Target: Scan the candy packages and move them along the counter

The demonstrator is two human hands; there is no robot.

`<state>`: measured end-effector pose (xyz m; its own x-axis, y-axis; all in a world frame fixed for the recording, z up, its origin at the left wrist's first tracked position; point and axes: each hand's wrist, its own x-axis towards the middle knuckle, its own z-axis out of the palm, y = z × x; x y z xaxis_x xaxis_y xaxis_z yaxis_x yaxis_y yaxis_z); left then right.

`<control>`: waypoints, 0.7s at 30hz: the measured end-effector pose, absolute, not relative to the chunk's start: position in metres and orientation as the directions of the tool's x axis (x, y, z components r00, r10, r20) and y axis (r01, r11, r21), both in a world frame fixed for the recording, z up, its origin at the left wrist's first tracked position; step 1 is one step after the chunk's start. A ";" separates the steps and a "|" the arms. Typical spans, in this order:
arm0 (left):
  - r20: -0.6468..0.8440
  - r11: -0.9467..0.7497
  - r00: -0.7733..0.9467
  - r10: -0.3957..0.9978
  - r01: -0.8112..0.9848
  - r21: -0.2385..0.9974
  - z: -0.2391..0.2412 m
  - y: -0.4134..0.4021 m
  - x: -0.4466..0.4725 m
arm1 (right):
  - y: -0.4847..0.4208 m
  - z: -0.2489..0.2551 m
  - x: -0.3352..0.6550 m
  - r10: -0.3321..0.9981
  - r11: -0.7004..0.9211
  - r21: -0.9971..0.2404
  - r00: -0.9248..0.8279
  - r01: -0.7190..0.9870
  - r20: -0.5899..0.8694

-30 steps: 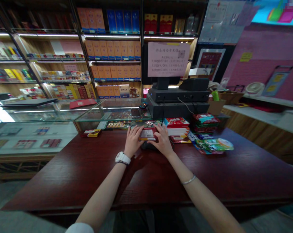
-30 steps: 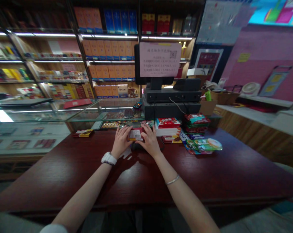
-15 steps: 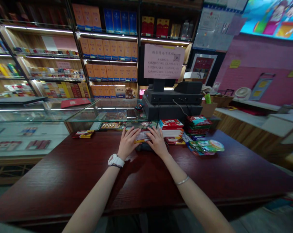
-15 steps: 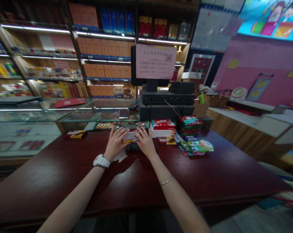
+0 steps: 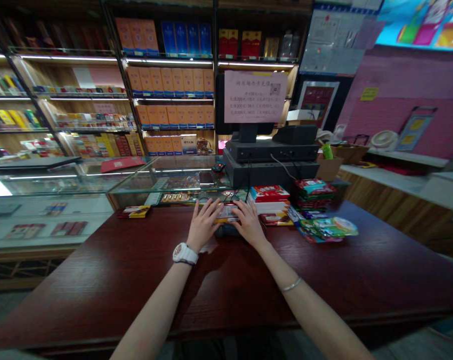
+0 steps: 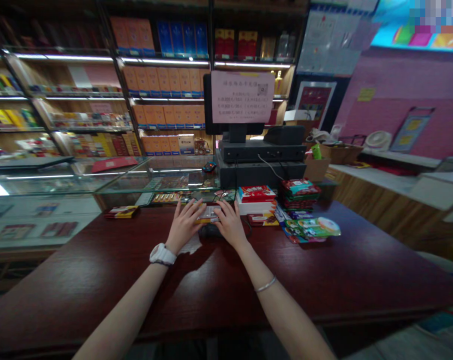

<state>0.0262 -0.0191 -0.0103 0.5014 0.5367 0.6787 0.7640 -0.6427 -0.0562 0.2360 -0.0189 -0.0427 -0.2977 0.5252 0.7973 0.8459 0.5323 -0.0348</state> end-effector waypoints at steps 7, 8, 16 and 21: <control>0.663 -0.666 0.534 0.524 0.743 -0.071 -0.013 -0.016 0.024 | -0.021 -0.040 0.236 0.522 0.519 -0.011 -0.307 0.855 0.795; 0.660 -0.668 0.538 0.524 0.741 -0.074 -0.013 -0.015 0.023 | -0.021 -0.040 0.236 0.521 0.521 -0.010 -0.309 0.854 0.795; 0.674 -0.653 0.527 0.518 0.753 -0.087 -0.015 -0.008 0.012 | -0.024 -0.035 0.233 0.515 0.558 -0.036 -0.312 0.829 0.799; 0.700 -0.591 0.462 0.544 0.803 -0.071 -0.022 0.002 -0.001 | -0.025 -0.036 0.234 0.545 0.647 -0.145 -0.321 0.748 0.775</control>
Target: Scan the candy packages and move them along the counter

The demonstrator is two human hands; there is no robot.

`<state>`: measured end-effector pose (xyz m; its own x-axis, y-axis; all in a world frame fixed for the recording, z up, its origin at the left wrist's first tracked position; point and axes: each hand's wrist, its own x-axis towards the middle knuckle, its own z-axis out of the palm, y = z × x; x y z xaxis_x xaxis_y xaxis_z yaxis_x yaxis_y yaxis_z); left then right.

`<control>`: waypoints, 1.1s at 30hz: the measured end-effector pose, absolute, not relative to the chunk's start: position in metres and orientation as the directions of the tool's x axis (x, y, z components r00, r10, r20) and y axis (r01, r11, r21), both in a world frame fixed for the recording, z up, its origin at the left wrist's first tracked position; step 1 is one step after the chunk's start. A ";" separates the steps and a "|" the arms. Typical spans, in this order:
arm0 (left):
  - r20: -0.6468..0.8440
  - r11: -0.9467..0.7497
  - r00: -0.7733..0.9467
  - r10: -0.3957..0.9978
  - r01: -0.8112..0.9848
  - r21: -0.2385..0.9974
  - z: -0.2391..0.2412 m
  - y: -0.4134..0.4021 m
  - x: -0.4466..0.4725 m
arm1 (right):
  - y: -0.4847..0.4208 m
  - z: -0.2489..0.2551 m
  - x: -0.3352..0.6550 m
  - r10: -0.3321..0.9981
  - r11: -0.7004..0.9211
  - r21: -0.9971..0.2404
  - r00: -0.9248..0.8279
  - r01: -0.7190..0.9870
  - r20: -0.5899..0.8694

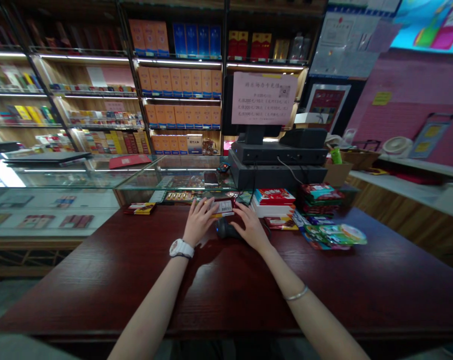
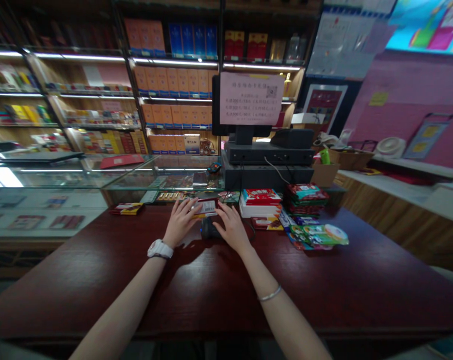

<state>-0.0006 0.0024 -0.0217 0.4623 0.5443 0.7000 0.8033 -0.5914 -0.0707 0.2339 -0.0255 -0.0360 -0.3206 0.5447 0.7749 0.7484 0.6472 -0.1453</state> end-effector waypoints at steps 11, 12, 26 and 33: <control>0.720 -0.503 0.365 0.590 0.864 -0.027 -0.033 0.016 -0.020 | -0.029 -0.032 0.247 0.762 0.647 -0.493 -0.486 0.582 0.428; 0.718 -0.498 0.358 0.597 0.867 -0.018 -0.034 0.017 -0.021 | -0.029 -0.033 0.247 0.770 0.638 -0.507 -0.495 0.580 0.402; 0.675 -0.468 0.300 0.674 0.880 0.077 -0.042 0.021 -0.024 | -0.023 -0.053 0.241 0.845 0.535 -0.435 -0.461 0.724 0.271; 0.682 -0.447 0.271 0.679 0.890 0.092 -0.044 0.023 -0.026 | -0.025 -0.054 0.238 0.843 0.537 -0.415 -0.448 0.734 0.298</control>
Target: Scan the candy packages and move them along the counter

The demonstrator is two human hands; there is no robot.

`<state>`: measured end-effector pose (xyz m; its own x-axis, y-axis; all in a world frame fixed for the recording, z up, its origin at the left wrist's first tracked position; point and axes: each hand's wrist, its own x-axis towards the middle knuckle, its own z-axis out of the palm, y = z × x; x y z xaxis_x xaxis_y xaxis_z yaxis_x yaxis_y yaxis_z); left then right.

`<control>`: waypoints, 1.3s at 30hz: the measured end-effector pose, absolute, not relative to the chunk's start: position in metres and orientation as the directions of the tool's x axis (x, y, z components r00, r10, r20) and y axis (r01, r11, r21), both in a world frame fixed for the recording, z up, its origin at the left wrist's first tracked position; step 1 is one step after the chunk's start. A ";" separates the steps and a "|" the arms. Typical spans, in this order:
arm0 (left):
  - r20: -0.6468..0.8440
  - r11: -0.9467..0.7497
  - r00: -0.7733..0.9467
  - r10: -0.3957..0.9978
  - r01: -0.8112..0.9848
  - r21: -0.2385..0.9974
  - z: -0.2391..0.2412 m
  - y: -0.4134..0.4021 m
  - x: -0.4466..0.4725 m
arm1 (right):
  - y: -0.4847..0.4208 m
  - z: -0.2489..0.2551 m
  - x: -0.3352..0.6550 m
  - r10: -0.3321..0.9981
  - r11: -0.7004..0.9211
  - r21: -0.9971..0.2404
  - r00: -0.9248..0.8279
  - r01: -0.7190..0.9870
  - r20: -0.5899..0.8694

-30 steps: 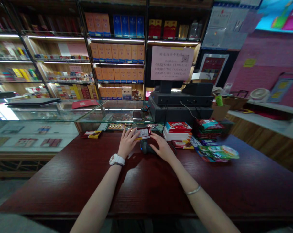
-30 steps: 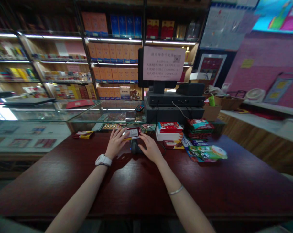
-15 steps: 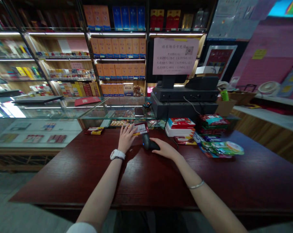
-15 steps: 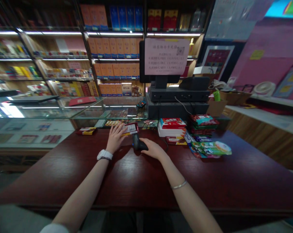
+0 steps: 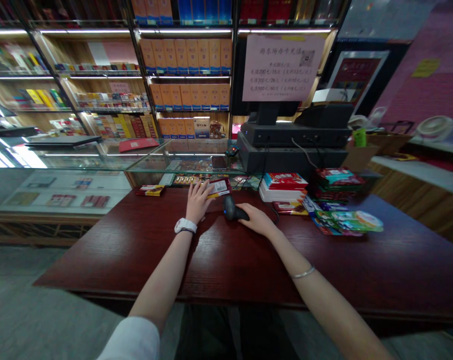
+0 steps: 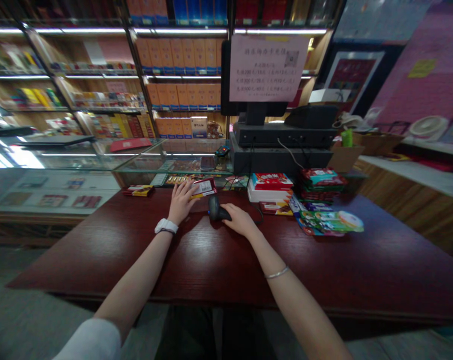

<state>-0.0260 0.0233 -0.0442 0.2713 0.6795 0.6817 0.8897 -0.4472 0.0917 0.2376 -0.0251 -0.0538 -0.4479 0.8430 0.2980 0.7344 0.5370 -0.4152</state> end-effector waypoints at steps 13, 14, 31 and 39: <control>0.708 -0.411 0.203 0.677 0.902 0.135 -0.045 0.025 -0.033 | -0.042 -0.017 0.244 0.835 0.547 -0.557 -0.354 0.625 0.422; 0.703 -0.404 0.195 0.684 0.904 0.143 -0.045 0.024 -0.033 | -0.043 -0.015 0.244 0.832 0.550 -0.557 -0.353 0.622 0.428; 0.671 -0.376 0.163 0.724 0.908 0.185 -0.043 0.022 -0.034 | -0.043 -0.011 0.244 0.831 0.546 -0.600 -0.288 0.585 0.476; 0.688 -0.388 0.160 0.708 0.902 0.189 -0.046 0.024 -0.035 | -0.042 -0.013 0.245 0.840 0.531 -0.607 -0.277 0.591 0.466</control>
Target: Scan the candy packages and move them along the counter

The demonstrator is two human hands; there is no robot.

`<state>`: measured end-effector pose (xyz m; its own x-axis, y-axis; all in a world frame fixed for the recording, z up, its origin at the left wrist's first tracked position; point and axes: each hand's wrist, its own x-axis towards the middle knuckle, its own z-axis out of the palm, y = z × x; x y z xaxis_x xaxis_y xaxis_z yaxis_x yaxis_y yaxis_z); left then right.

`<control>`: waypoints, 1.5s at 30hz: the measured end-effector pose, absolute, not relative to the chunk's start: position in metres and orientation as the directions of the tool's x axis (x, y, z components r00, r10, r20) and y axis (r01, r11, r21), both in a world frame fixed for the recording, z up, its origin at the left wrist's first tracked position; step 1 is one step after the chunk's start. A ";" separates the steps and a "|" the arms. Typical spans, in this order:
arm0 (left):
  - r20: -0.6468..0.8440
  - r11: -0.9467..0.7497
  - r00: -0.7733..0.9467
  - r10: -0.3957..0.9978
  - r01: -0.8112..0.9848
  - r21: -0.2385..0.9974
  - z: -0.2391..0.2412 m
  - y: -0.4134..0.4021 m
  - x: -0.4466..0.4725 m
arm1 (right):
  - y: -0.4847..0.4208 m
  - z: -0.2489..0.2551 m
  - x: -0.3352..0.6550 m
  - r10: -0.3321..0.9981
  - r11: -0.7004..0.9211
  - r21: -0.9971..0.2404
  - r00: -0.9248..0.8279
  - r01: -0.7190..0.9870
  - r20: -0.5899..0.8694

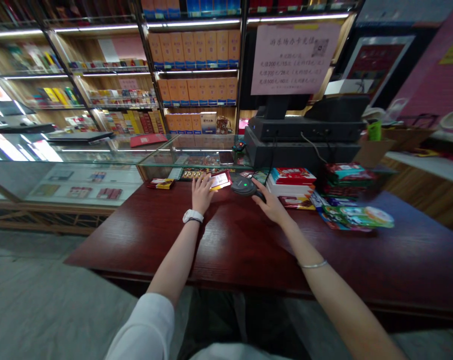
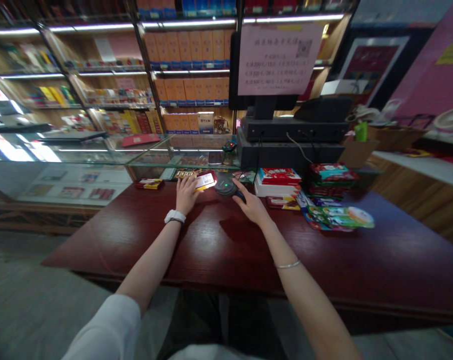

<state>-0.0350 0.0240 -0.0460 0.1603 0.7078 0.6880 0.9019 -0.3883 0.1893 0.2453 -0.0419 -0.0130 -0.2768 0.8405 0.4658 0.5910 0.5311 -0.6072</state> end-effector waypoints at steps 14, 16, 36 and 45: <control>0.688 -0.390 0.167 0.706 0.903 0.182 -0.042 0.020 -0.034 | -0.039 -0.017 0.244 0.792 0.594 -0.540 -0.319 0.596 0.520; 0.683 -0.384 0.167 0.711 0.906 0.179 -0.042 0.020 -0.034 | -0.038 -0.019 0.243 0.780 0.612 -0.528 -0.337 0.588 0.528; 0.708 -0.405 0.193 0.679 0.903 0.142 -0.037 0.018 -0.026 | -0.031 -0.043 0.237 0.838 0.545 -0.425 -0.454 0.723 0.304; 0.713 -0.425 0.200 0.672 0.893 0.150 -0.032 0.015 -0.022 | -0.034 -0.041 0.234 0.850 0.524 -0.310 -0.462 0.793 0.254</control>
